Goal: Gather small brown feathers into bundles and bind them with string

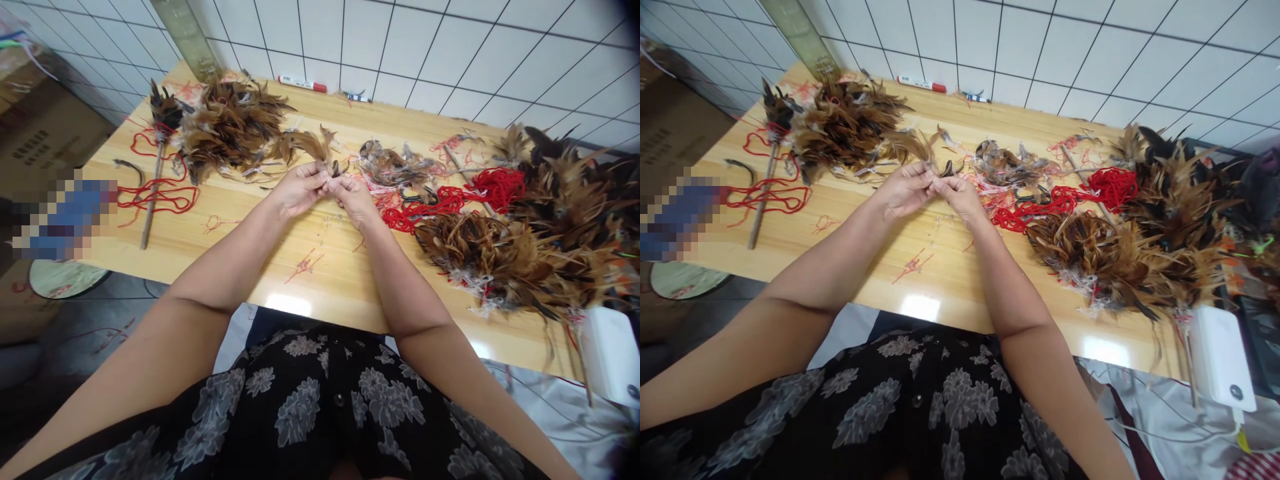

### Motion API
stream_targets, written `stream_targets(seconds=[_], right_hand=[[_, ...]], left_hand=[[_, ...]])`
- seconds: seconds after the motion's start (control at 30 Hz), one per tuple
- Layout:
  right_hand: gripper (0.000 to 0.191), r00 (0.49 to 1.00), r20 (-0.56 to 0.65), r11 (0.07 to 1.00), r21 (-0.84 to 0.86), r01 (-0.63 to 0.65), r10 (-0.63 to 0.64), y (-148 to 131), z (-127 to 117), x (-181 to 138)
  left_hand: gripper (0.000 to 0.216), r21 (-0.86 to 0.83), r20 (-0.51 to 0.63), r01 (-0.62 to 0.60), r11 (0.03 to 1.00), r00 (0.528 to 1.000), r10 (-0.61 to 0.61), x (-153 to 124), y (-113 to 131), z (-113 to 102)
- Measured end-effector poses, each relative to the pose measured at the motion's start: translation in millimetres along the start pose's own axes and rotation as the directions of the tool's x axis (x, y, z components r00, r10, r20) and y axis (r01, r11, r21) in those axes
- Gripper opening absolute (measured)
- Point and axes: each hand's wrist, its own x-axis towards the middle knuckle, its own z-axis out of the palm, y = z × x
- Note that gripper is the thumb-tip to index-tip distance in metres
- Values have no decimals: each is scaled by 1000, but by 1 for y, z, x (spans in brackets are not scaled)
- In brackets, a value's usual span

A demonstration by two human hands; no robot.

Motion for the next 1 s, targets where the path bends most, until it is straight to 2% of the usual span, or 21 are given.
stream_targets(seconds=[0.07, 0.13, 0.33, 0.63, 0.8, 1.0], right_hand=[[58, 1000, -9, 999, 41, 3, -3, -3, 2, -2], [57, 1000, -22, 998, 64, 9, -8, -5, 3, -3], [61, 999, -49, 999, 32, 11, -10, 1, 2, 0], [66, 997, -70, 1000, -4, 27, -27, 3, 4, 1], [60, 999, -34, 1000, -12, 18, -19, -2, 3, -2], [53, 1000, -5, 1000, -21, 15, -16, 1, -1, 1]], left_hand=[[36, -52, -71, 42, 998, 996, -46, -1, 0, 5], [39, -95, -122, 67, 993, 989, -79, -1, 0, 8], [37, -122, -184, 91, 988, 976, -112, -1, 0, 12], [37, -98, -148, 71, 993, 985, -85, -2, -2, 14], [36, -10, -163, 56, 998, 985, -56, -2, 4, 10], [38, 259, -71, -52, 964, 995, 73, -2, 8, 0]])
